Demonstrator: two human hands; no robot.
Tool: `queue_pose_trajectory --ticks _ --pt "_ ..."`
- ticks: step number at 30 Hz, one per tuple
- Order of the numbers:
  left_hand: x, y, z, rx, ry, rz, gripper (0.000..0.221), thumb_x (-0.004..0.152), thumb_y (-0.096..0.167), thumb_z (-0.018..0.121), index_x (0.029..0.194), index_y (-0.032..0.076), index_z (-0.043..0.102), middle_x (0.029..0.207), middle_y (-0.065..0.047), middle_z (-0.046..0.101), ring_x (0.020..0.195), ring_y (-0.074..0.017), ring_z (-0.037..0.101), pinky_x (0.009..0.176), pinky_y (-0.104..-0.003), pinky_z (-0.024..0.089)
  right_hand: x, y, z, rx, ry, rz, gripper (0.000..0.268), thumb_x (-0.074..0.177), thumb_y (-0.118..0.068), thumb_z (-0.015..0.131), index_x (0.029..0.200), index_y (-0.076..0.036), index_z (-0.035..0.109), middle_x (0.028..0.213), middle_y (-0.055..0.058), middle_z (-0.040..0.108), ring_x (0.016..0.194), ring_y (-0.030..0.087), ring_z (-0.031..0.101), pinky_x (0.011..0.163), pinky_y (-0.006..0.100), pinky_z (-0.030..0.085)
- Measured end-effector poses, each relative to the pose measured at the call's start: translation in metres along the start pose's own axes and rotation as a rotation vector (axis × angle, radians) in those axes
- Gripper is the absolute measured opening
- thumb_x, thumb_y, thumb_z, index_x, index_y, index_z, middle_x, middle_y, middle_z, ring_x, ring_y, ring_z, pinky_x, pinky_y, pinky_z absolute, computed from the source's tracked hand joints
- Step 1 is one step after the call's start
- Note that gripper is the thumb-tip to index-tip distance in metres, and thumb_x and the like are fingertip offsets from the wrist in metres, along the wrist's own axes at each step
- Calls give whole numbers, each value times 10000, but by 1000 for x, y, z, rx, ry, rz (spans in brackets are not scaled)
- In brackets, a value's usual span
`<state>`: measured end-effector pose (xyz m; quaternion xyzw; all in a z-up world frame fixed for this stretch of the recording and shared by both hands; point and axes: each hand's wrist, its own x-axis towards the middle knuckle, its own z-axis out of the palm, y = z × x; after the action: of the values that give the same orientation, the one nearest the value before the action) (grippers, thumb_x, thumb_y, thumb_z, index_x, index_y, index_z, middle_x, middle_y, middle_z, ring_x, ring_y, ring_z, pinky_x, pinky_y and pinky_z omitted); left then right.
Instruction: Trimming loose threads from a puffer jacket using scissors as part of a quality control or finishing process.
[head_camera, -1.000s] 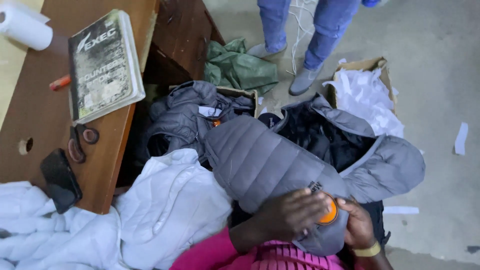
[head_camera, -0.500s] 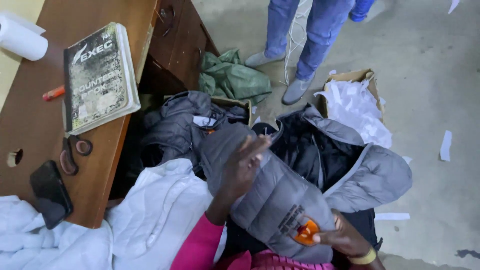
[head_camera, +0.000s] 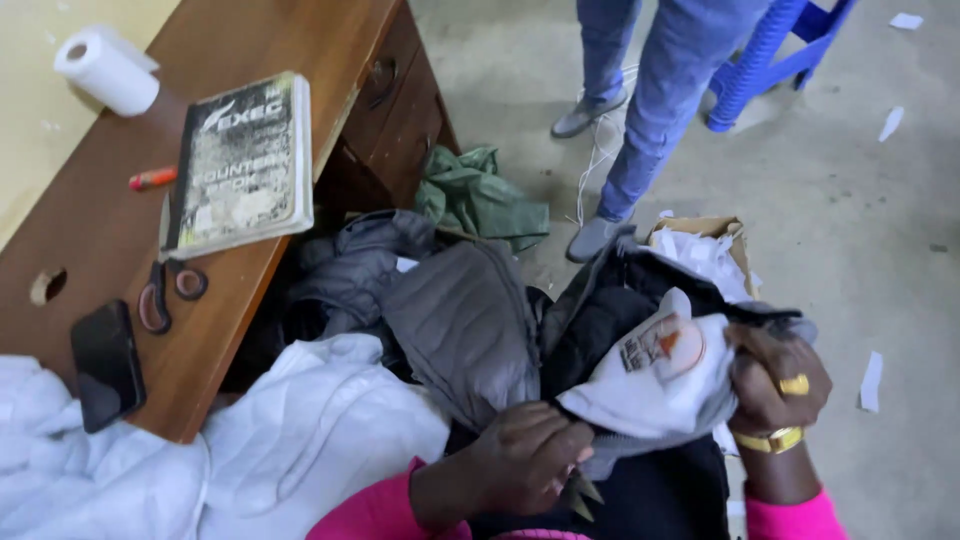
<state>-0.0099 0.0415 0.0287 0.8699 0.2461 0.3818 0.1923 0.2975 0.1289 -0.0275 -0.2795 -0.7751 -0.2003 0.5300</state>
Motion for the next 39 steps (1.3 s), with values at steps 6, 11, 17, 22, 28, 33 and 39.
queue_pose_trajectory --ticks 6,11,17,22,28,33,39 --pt "-86 -56 44 194 -205 -522 250 955 81 495 1124 63 679 856 -195 746 705 -436 711 601 -545 525 -148 -69 16 -34 -481 557 270 892 -16 601 1151 -43 670 1257 182 677 1089 386 666 852 441 555" --pt "-139 -90 97 -403 122 -1144 382 1057 296 568 698 164 548 667 61 554 653 -66 493 593 -391 390 -170 -125 -34 374 -962 985 711 765 -231 867 1402 -94 584 1364 166 669 1262 358 647 1051 422 505" --pt "-102 -94 125 -800 430 -1333 484 1073 557 521 764 185 518 583 50 460 492 -77 399 458 -311 282 -86 -96 -49 845 -877 1796 744 861 -614 404 1408 -144 588 1073 135 827 947 247 802 852 375 622" --pt "-102 -57 146 -562 361 -1040 397 941 234 829 702 198 513 691 83 473 672 -66 411 610 -334 384 -136 -91 35 733 -657 1613 342 893 -315 737 1153 -94 710 997 65 756 863 136 656 714 317 527" --pt "-161 -82 116 -753 381 -767 207 951 223 777 1102 90 730 962 -46 735 864 -156 684 777 -333 541 -129 -89 39 956 -409 1375 109 917 -147 777 974 -64 736 1061 53 651 1002 159 625 880 302 464" --pt "-151 -100 100 -1295 584 -899 386 932 106 743 1292 75 609 1170 -106 705 1107 -237 696 962 -383 556 -98 -86 35 1326 -472 1569 260 907 -118 783 1085 -39 610 1124 165 780 1029 225 730 841 361 581" --pt "-102 -93 93 -1412 722 -1166 226 963 63 724 1179 56 656 977 -112 732 920 -244 731 855 -416 602 -25 -71 73 316 -688 737 1301 466 -420 1064 1563 -68 460 1505 188 570 1362 388 527 1174 482 374"
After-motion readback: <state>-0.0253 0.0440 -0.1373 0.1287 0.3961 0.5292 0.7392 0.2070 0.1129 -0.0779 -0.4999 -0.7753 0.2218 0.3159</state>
